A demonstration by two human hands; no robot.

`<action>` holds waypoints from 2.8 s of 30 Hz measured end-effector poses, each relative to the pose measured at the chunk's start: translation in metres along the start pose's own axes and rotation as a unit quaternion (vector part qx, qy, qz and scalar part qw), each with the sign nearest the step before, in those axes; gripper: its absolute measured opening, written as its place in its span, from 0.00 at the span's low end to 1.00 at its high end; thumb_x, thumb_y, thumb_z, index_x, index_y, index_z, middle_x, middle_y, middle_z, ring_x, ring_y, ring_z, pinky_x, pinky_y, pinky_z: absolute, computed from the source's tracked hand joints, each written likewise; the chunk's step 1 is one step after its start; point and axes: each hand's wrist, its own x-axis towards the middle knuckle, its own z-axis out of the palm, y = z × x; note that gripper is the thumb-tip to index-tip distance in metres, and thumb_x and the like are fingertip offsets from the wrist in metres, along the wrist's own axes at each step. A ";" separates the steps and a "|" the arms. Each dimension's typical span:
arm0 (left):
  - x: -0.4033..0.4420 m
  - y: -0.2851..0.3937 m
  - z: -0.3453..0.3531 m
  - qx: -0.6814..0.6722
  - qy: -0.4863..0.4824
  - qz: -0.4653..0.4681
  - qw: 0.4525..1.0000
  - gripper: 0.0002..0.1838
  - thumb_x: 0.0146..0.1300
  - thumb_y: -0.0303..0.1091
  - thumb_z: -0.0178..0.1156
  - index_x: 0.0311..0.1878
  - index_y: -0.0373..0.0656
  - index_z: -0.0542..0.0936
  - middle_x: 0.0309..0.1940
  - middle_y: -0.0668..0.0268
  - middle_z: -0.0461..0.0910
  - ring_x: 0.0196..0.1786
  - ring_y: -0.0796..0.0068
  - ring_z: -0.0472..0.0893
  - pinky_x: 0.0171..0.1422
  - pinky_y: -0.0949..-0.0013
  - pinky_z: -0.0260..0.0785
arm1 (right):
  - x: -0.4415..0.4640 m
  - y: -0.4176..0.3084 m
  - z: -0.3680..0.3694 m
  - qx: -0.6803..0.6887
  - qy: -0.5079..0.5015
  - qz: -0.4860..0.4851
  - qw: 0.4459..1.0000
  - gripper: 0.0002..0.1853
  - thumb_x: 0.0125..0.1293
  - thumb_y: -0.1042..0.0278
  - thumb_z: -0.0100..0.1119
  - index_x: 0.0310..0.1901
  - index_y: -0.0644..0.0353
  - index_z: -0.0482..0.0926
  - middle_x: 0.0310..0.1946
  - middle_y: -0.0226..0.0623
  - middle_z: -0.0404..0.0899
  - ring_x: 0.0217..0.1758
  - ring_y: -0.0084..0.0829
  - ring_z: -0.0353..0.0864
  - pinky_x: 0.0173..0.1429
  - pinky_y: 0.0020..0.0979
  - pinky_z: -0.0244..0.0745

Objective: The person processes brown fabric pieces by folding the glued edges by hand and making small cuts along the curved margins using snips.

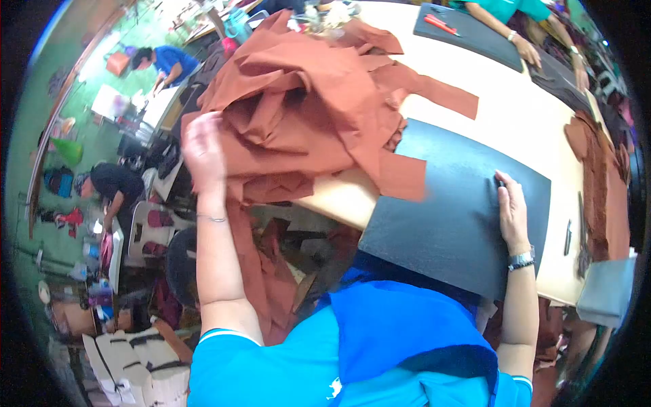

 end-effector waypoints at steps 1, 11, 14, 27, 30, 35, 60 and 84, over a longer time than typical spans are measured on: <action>0.001 0.037 0.025 0.017 -0.088 0.044 0.995 0.15 0.75 0.40 0.56 0.44 0.39 0.86 0.39 0.60 0.87 0.44 0.65 0.86 0.53 0.63 0.76 | -0.001 -0.003 -0.002 -0.016 0.002 -0.001 1.000 0.20 0.79 0.58 0.46 0.64 0.59 0.75 0.59 0.46 0.78 0.65 0.43 0.73 0.73 0.40 0.63; -0.048 0.151 0.227 -0.250 -0.144 -0.018 0.957 0.17 0.71 0.39 0.58 0.44 0.29 0.72 0.37 0.38 0.80 0.42 0.35 0.81 0.47 0.47 0.73 | -0.001 -0.002 -0.007 0.107 0.014 0.022 0.994 0.25 0.79 0.49 0.46 0.63 0.60 0.76 0.61 0.46 0.79 0.69 0.41 0.75 0.75 0.46 0.62; -0.100 0.222 0.231 -0.451 -0.251 -0.008 0.857 0.16 0.72 0.34 0.55 0.52 0.29 0.71 0.40 0.43 0.81 0.46 0.54 0.84 0.51 0.57 0.75 | -0.002 0.012 -0.008 0.350 -0.004 0.094 0.932 0.32 0.79 0.41 0.43 0.69 0.60 0.71 0.64 0.45 0.77 0.67 0.36 0.76 0.72 0.39 0.67; -0.166 0.243 0.213 -0.196 -0.320 0.252 0.892 0.28 0.59 0.47 0.71 0.59 0.42 0.78 0.51 0.59 0.80 0.53 0.61 0.79 0.56 0.57 0.71 | -0.024 0.050 -0.046 0.573 0.145 0.265 0.762 0.43 0.66 0.69 0.68 0.77 0.66 0.54 0.73 0.41 0.65 0.73 0.31 0.67 0.75 0.34 0.64; -0.163 0.224 0.213 -0.012 -0.307 0.195 0.931 0.38 0.59 0.50 0.69 0.70 0.45 0.69 0.68 0.52 0.68 0.70 0.51 0.68 0.70 0.48 0.62 | -0.032 0.041 -0.063 0.477 0.176 0.256 0.822 0.42 0.66 0.66 0.70 0.76 0.66 0.56 0.69 0.41 0.71 0.69 0.32 0.71 0.72 0.35 0.68; -0.145 0.185 0.213 -0.025 -0.497 0.035 0.867 0.28 0.57 0.43 0.72 0.57 0.42 0.76 0.49 0.56 0.81 0.51 0.56 0.82 0.59 0.58 0.73 | -0.050 0.081 -0.110 0.047 0.276 0.239 0.930 0.32 0.67 0.62 0.68 0.69 0.62 0.69 0.56 0.44 0.82 0.59 0.36 0.80 0.63 0.39 0.74; -0.162 0.242 0.193 -0.004 -0.425 0.135 0.895 0.36 0.51 0.62 0.74 0.53 0.43 0.78 0.46 0.62 0.78 0.52 0.59 0.79 0.57 0.56 0.74 | 0.003 0.001 0.008 -0.244 0.115 0.032 0.963 0.23 0.64 0.42 0.65 0.49 0.52 0.78 0.40 0.37 0.82 0.45 0.37 0.83 0.49 0.40 0.68; -0.157 0.216 0.227 -0.508 -0.600 -0.428 0.446 0.25 0.71 0.43 0.62 0.65 0.40 0.74 0.59 0.60 0.80 0.61 0.67 0.80 0.67 0.60 0.73 | -0.033 -0.059 0.002 0.214 -0.124 0.093 0.965 0.20 0.65 0.56 0.71 0.27 0.65 0.77 0.18 0.35 0.70 0.25 0.19 0.64 0.33 0.30 0.67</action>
